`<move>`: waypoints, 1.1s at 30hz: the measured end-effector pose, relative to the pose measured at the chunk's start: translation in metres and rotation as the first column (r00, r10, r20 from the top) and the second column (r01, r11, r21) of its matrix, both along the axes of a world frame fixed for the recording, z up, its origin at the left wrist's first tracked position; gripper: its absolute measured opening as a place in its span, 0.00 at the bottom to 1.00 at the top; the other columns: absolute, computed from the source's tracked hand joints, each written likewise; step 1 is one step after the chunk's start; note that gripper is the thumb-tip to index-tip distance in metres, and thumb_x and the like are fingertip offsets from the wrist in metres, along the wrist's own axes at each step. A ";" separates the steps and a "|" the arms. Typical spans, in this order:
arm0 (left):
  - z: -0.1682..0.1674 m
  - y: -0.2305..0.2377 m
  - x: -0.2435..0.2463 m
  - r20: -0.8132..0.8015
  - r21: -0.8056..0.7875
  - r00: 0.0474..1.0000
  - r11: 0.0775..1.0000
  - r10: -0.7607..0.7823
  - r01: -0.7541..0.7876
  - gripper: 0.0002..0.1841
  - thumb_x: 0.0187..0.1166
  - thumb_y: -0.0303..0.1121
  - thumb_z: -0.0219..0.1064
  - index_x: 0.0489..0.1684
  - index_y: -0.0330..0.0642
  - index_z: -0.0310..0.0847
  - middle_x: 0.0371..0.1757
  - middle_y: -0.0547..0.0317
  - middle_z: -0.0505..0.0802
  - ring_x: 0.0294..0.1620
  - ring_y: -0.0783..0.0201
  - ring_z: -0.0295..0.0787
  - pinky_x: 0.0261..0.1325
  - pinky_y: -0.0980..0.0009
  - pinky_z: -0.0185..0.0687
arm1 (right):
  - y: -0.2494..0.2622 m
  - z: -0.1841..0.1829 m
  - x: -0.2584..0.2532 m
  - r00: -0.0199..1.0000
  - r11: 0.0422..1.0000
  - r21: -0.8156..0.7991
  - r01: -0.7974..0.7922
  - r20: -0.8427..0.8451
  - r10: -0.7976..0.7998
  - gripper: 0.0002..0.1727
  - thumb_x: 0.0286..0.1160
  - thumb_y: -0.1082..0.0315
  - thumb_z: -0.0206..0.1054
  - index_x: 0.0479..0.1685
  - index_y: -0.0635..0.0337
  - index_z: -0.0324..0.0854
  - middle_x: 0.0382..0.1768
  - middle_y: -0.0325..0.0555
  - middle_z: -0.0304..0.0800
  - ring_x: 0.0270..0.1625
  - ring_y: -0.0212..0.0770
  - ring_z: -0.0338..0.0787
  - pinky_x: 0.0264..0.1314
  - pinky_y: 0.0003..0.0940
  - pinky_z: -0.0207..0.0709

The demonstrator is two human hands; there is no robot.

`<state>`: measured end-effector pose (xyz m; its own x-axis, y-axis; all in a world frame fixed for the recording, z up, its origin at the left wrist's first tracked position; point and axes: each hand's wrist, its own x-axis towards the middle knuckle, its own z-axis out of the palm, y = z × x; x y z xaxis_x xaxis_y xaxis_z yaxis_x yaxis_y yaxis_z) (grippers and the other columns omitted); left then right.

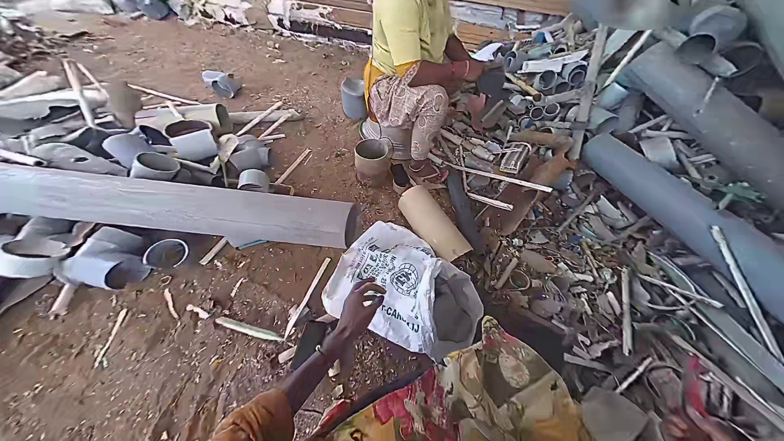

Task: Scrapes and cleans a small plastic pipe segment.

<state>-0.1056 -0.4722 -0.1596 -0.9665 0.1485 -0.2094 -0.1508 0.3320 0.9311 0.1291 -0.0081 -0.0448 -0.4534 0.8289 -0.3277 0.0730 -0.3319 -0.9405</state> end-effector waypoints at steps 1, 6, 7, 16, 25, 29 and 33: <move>0.017 0.031 -0.008 -0.107 0.014 0.991 0.996 -0.082 0.084 0.11 0.78 0.28 0.66 0.52 0.34 0.87 0.77 0.35 0.78 0.67 0.50 0.85 0.64 0.59 0.85 | 0.005 0.006 0.007 0.995 0.995 -0.022 0.095 -0.035 -0.096 0.14 0.93 0.65 0.43 0.40 0.51 0.74 0.20 0.29 0.85 0.18 0.23 0.84 0.21 0.17 0.80; 0.143 0.188 -0.013 -0.404 0.162 0.821 0.852 -0.404 0.498 0.14 0.88 0.36 0.56 0.65 0.42 0.77 0.67 0.57 0.85 0.58 0.67 0.87 0.61 0.63 0.85 | 0.011 0.010 0.048 0.930 0.929 -0.055 0.366 0.067 -0.362 0.06 0.90 0.71 0.50 0.46 0.57 0.71 0.18 0.33 0.72 0.11 0.25 0.69 0.11 0.17 0.67; 0.167 0.222 -0.005 -0.449 0.222 0.767 0.774 -0.458 0.592 0.13 0.88 0.36 0.55 0.63 0.46 0.77 0.63 0.64 0.86 0.57 0.71 0.87 0.60 0.67 0.86 | 0.008 0.010 0.053 0.911 0.915 0.053 0.401 0.082 -0.404 0.06 0.88 0.75 0.53 0.55 0.60 0.72 0.19 0.36 0.70 0.11 0.28 0.69 0.12 0.20 0.69; 0.124 0.473 0.114 -0.407 -0.260 0.258 0.382 -0.876 0.887 0.12 0.81 0.40 0.65 0.52 0.44 0.87 0.68 0.50 0.84 0.54 0.51 0.88 0.54 0.47 0.83 | 0.004 -0.034 0.088 0.257 0.887 -0.023 -0.461 0.953 0.158 0.29 0.87 0.65 0.57 0.87 0.60 0.59 0.52 0.62 0.87 0.50 0.57 0.91 0.54 0.55 0.82; 0.132 0.518 0.141 -0.243 -0.333 0.074 0.155 -0.967 0.930 0.12 0.82 0.37 0.64 0.57 0.47 0.86 0.75 0.54 0.80 0.64 0.52 0.85 0.61 0.48 0.82 | 0.034 -0.139 0.108 0.451 0.973 -0.232 -0.005 0.868 0.209 0.19 0.94 0.63 0.50 0.71 0.67 0.71 0.48 0.59 0.85 0.41 0.47 0.88 0.47 0.44 0.81; 0.139 0.533 0.101 -0.407 -0.208 0.201 0.305 -0.891 0.929 0.10 0.82 0.35 0.64 0.53 0.45 0.88 0.63 0.54 0.86 0.57 0.56 0.86 0.59 0.52 0.81 | 0.066 -0.155 0.113 0.244 0.996 -0.050 0.069 0.969 0.032 0.24 0.90 0.61 0.55 0.78 0.65 0.67 0.58 0.67 0.86 0.54 0.59 0.92 0.55 0.56 0.84; 0.141 0.535 0.091 -0.384 -0.199 0.303 0.399 -0.872 0.895 0.08 0.80 0.36 0.65 0.48 0.48 0.87 0.59 0.58 0.85 0.48 0.62 0.84 0.50 0.59 0.81 | 0.104 -0.162 0.137 0.156 0.954 0.227 0.197 0.953 -0.259 0.29 0.88 0.62 0.57 0.84 0.63 0.61 0.64 0.70 0.84 0.65 0.66 0.88 0.63 0.62 0.80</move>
<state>-0.0144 0.0629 -0.0190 -0.2284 0.9615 0.1526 0.5560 0.0002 0.8312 0.2666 0.0956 -0.2072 0.4102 0.8578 -0.3096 0.8561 -0.4793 -0.1936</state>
